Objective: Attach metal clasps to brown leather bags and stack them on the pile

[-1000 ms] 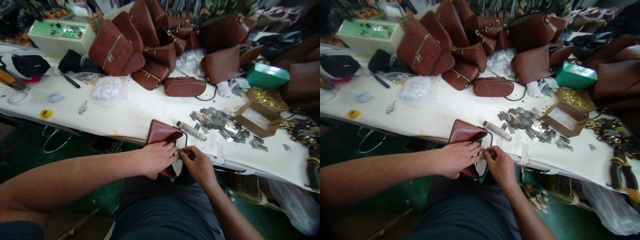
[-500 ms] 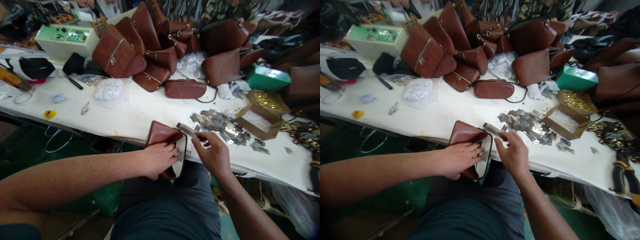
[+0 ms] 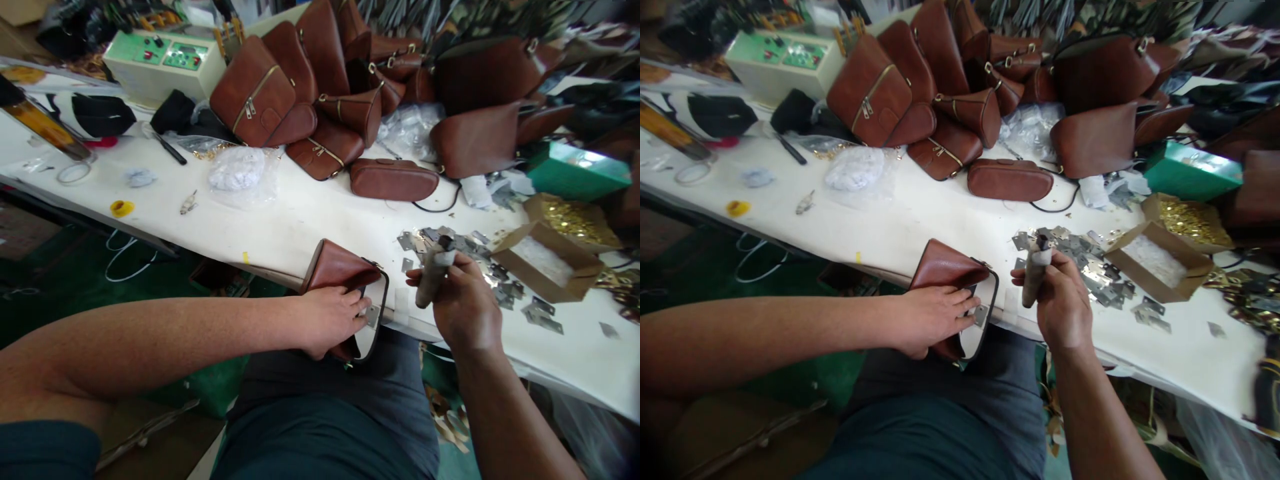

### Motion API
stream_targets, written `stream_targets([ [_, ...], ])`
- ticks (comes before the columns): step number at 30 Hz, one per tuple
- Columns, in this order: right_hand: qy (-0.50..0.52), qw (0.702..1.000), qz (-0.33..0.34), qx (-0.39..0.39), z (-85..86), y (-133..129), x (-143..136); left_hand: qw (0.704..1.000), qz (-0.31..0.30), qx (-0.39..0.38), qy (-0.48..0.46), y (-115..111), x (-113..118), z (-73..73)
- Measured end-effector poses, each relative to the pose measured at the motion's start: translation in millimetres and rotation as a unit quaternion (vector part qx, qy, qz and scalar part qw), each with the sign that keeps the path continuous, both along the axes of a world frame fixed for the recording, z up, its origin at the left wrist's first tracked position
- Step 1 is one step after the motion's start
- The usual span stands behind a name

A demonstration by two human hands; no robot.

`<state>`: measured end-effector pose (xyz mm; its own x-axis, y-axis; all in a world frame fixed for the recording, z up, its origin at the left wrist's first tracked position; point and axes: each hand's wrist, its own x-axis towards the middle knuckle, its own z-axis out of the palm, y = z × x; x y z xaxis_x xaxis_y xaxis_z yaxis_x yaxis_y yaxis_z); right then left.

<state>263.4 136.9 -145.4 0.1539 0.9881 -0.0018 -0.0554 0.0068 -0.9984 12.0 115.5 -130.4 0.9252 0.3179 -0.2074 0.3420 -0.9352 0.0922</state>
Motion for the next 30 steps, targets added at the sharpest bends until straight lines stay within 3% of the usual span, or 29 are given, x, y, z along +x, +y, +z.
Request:
stream_targets([
  [2, 0.131, 0.991, 0.015, 0.017, 9.7, -11, -19, 1.000, 0.000, 0.002, -0.001, -1, 0, 1.1],
  [4, 0.172, 0.983, 0.035, 0.048, 13.8, -19, -39, 1.000, 0.003, 0.008, -0.004, -1, 0, 2.8],
  [9, 0.104, 0.986, 0.010, 0.133, 12.7, -23, -68, 1.000, 0.010, 0.020, -0.011, -3, -1, 4.1],
  [15, 0.100, 0.989, 0.027, 0.108, 6.9, -21, -76, 1.000, 0.015, 0.010, -0.010, -3, -1, 3.2],
  [21, 0.037, 0.989, 0.041, 0.139, -1.6, -42, -75, 1.000, 0.014, 0.001, -0.009, -4, -1, 5.0],
  [24, 0.035, 0.986, 0.027, 0.160, 13.4, -46, -71, 1.000, 0.019, -0.003, -0.015, -5, -2, 2.2],
  [28, 0.056, 0.967, -0.012, 0.247, 42.1, -48, -73, 0.999, 0.032, -0.015, -0.009, -5, -3, -0.2],
  [30, 0.027, 0.962, -0.017, 0.271, 43.3, -51, -77, 0.999, 0.034, -0.024, -0.006, -4, -3, 1.8],
])
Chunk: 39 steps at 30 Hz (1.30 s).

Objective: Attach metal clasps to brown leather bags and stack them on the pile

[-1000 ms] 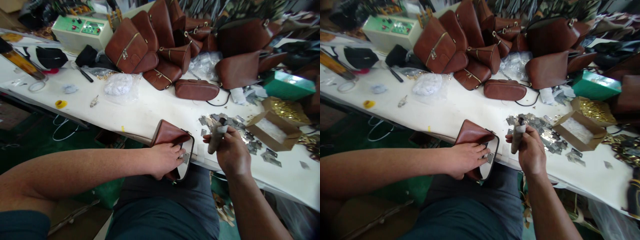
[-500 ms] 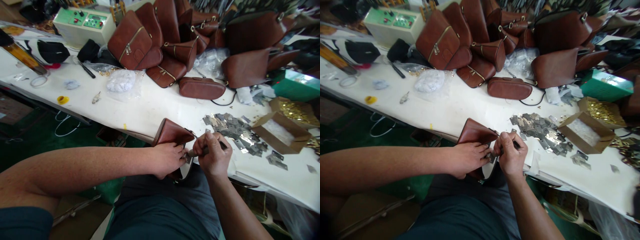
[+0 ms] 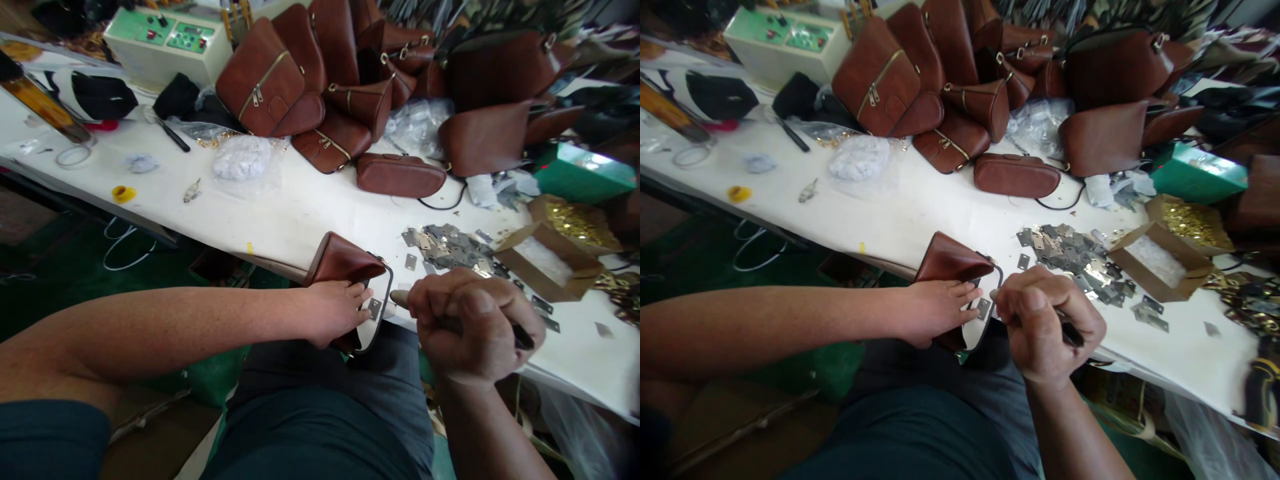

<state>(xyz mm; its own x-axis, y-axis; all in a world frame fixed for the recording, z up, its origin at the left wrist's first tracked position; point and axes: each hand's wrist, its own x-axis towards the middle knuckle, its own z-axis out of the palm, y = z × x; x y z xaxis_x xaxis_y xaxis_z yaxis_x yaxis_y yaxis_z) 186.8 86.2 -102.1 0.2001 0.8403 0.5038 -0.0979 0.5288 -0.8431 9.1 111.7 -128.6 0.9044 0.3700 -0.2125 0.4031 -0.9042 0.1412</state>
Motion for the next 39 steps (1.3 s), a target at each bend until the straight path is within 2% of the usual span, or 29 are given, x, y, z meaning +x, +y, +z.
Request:
stream_targets([
  [4, -0.127, 0.988, 0.019, -0.089, -25.0, -2, -2, 1.000, -0.012, -0.007, 0.003, 2, 3, 7.6],
  [7, -0.099, 0.991, 0.028, -0.087, -38.6, 2, 2, 1.000, -0.012, -0.003, 0.022, 2, 4, 10.9],
  [10, -0.068, 0.996, 0.029, -0.055, -40.0, 6, 3, 0.999, -0.009, 0.001, 0.031, 2, 5, 10.2],
  [14, -0.114, 0.986, 0.014, -0.123, -39.3, 1, 11, 1.000, -0.016, 0.010, 0.023, 0, 4, 7.2],
  [17, -0.109, 0.978, -0.026, -0.174, -43.6, -20, 28, 0.999, -0.020, 0.015, 0.030, -2, 4, 6.8],
  [20, -0.116, 0.948, -0.048, -0.292, -59.3, -53, 39, 0.999, -0.027, 0.016, 0.029, -2, 5, 8.4],
  [24, -0.089, 0.884, -0.003, -0.460, -94.2, -83, 26, 0.998, -0.033, 0.010, 0.044, -2, 6, 9.3],
  [26, -0.040, 0.875, 0.018, -0.482, -107.9, -87, 18, 0.998, -0.032, 0.009, 0.050, -5, 7, 9.6],
  [28, -0.006, 0.878, 0.032, -0.477, -113.2, -86, 18, 0.999, -0.021, 0.010, 0.049, -11, 7, 12.7],
  [31, -0.032, 0.894, 0.067, -0.442, -100.5, -76, 38, 1.000, 0.010, 0.013, -0.016, -25, 5, 26.8],
  [34, -0.164, 0.902, 0.133, -0.376, -63.9, -60, 71, 0.988, 0.049, 0.036, -0.145, -38, 4, 48.1],
  [35, -0.219, 0.893, 0.171, -0.355, -48.2, -53, 81, 0.979, 0.068, 0.052, -0.186, -40, 4, 54.1],
  [37, -0.323, 0.851, 0.251, -0.329, -16.3, -39, 94, 0.958, 0.120, 0.087, -0.244, -41, 5, 59.6],
  [39, -0.412, 0.800, 0.300, -0.317, 11.1, -26, 99, 0.947, 0.177, 0.084, -0.256, -40, 8, 53.4],
])
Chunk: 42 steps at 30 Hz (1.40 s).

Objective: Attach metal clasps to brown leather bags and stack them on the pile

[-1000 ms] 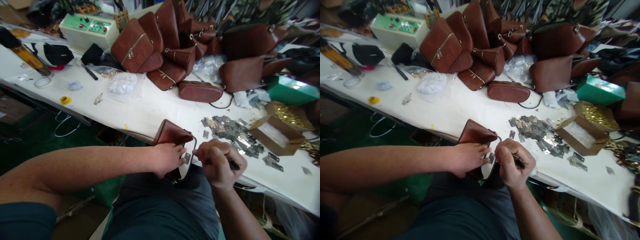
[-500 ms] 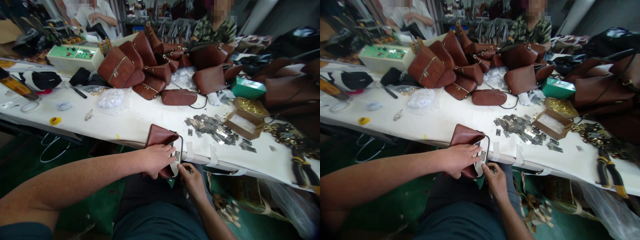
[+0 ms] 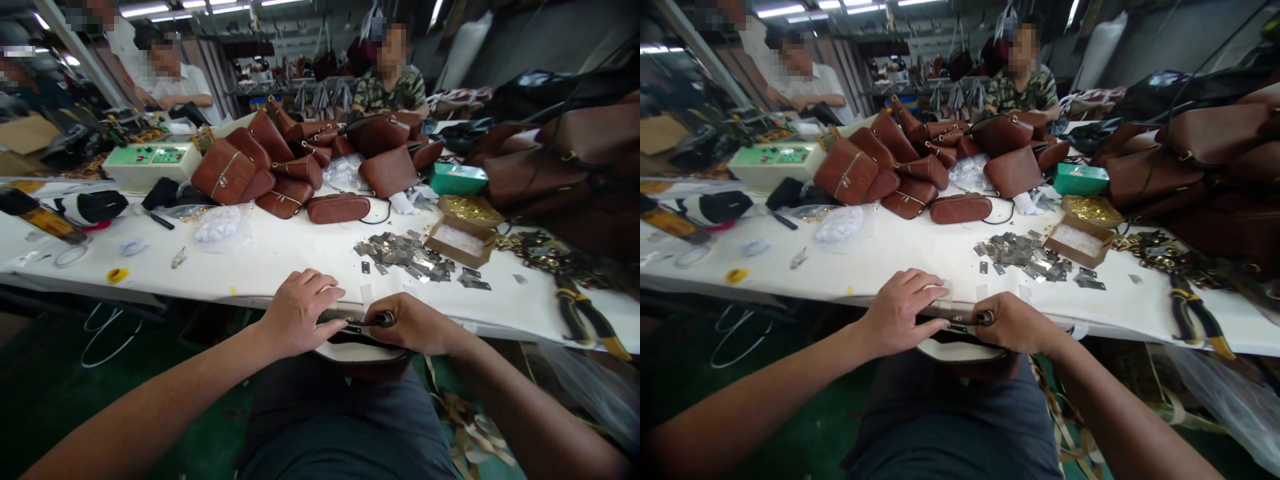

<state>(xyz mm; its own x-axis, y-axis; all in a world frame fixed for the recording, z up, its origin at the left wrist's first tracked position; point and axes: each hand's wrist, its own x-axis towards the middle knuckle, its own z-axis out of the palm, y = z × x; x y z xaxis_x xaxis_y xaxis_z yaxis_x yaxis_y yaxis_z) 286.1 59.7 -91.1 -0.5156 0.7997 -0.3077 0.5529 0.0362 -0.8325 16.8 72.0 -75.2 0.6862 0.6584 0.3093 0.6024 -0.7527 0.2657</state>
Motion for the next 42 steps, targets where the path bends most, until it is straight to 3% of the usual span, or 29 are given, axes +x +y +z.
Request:
stream_targets([
  [3, -0.074, 0.995, 0.072, 0.011, 23.6, 15, -3, 0.987, 0.041, -0.152, 0.012, -3, 4, -28.4],
  [5, -0.093, 0.991, 0.095, 0.020, 27.2, 22, -7, 0.964, 0.059, -0.259, -0.011, -9, 7, -52.1],
  [7, -0.098, 0.990, 0.089, 0.044, 24.7, 27, -12, 0.944, 0.086, -0.313, -0.056, -18, 10, -73.0],
  [9, -0.064, 0.992, 0.026, 0.105, 20.3, 29, -18, 0.928, 0.117, -0.341, -0.094, -26, 14, -88.6],
  [11, 0.028, 0.978, -0.102, 0.177, 15.7, 27, -28, 0.912, 0.138, -0.368, -0.120, -32, 18, -99.4],
  [14, 0.226, 0.916, -0.264, 0.198, 4.7, 21, -49, 0.883, 0.162, -0.407, -0.169, -31, 22, -110.9],
  [16, 0.329, 0.883, -0.290, 0.168, -7.7, 19, -63, 0.860, 0.174, -0.432, -0.208, -26, 23, -117.4],
  [21, 0.429, 0.826, -0.310, 0.194, -39.6, 25, -75, 0.791, 0.223, -0.486, -0.297, -12, 25, -132.3],
  [24, 0.463, 0.796, -0.325, 0.215, -45.5, 32, -72, 0.749, 0.254, -0.516, -0.329, -10, 29, -138.2],
  [27, 0.475, 0.784, -0.347, 0.197, -44.8, 40, -72, 0.722, 0.269, -0.533, -0.349, -11, 34, -139.1],
  [32, 0.468, 0.784, -0.375, 0.160, -46.7, 49, -80, 0.710, 0.277, -0.540, -0.356, -9, 37, -134.4],
  [42, 0.461, 0.794, -0.374, 0.132, -58.1, 45, -83, 0.719, 0.285, -0.544, -0.325, -7, 36, -133.3],
])
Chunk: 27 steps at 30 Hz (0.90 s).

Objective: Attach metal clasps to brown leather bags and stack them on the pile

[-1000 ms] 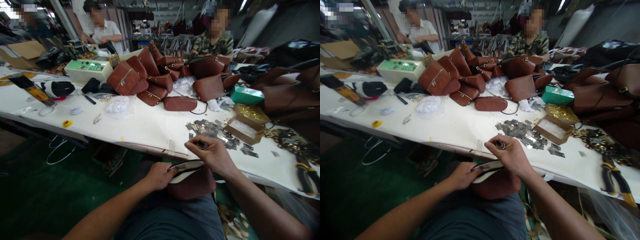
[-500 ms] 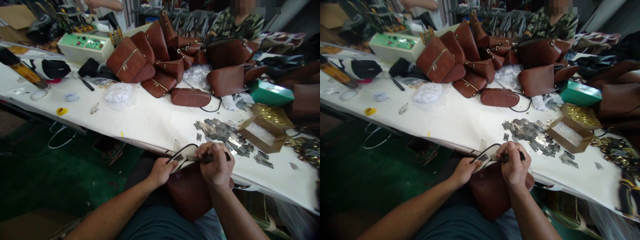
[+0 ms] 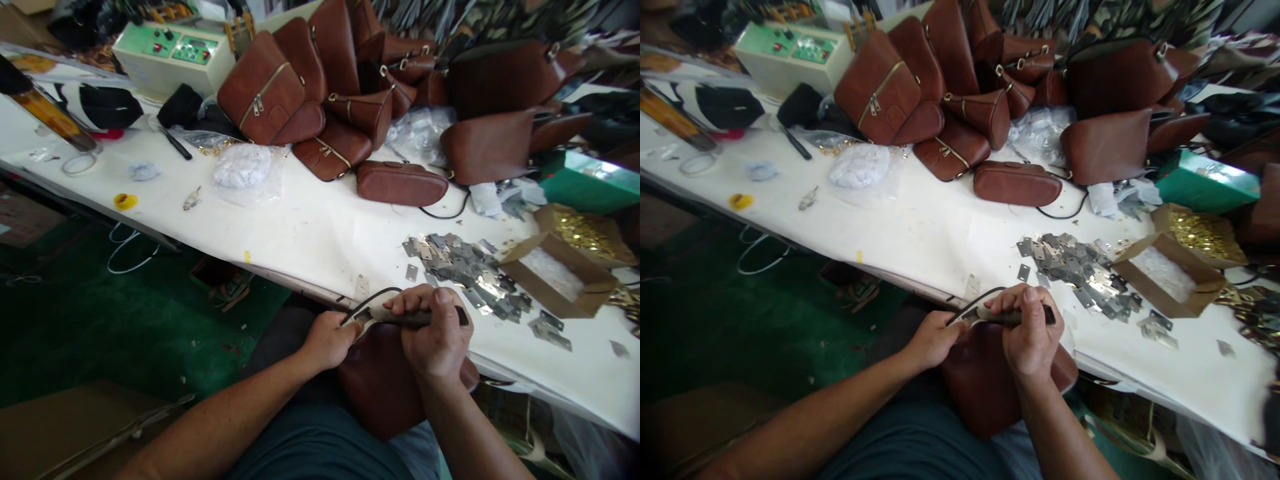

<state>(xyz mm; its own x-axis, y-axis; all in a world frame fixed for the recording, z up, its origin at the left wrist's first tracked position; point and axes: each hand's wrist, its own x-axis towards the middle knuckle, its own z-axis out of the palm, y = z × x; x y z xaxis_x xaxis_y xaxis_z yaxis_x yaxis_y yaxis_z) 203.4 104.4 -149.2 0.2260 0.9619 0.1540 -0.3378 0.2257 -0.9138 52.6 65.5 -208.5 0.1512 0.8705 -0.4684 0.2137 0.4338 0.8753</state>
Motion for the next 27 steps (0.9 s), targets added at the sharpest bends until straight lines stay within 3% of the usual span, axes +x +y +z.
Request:
stream_targets([
  [11, -0.207, 0.966, 0.113, 0.108, 0.6, -29, -7, 0.998, 0.004, 0.031, 0.046, -2, 4, -1.2],
  [17, -0.179, 0.980, 0.043, 0.078, 8.4, -23, -14, 0.994, 0.006, 0.054, 0.091, -6, 4, 1.8],
  [22, -0.128, 0.983, 0.001, 0.132, 26.2, -24, -20, 0.992, 0.003, 0.058, 0.110, -9, 4, -2.5],
  [27, -0.170, 0.976, 0.014, 0.134, 13.0, -28, -23, 0.990, -0.005, 0.052, 0.132, -8, 4, -2.5],
])
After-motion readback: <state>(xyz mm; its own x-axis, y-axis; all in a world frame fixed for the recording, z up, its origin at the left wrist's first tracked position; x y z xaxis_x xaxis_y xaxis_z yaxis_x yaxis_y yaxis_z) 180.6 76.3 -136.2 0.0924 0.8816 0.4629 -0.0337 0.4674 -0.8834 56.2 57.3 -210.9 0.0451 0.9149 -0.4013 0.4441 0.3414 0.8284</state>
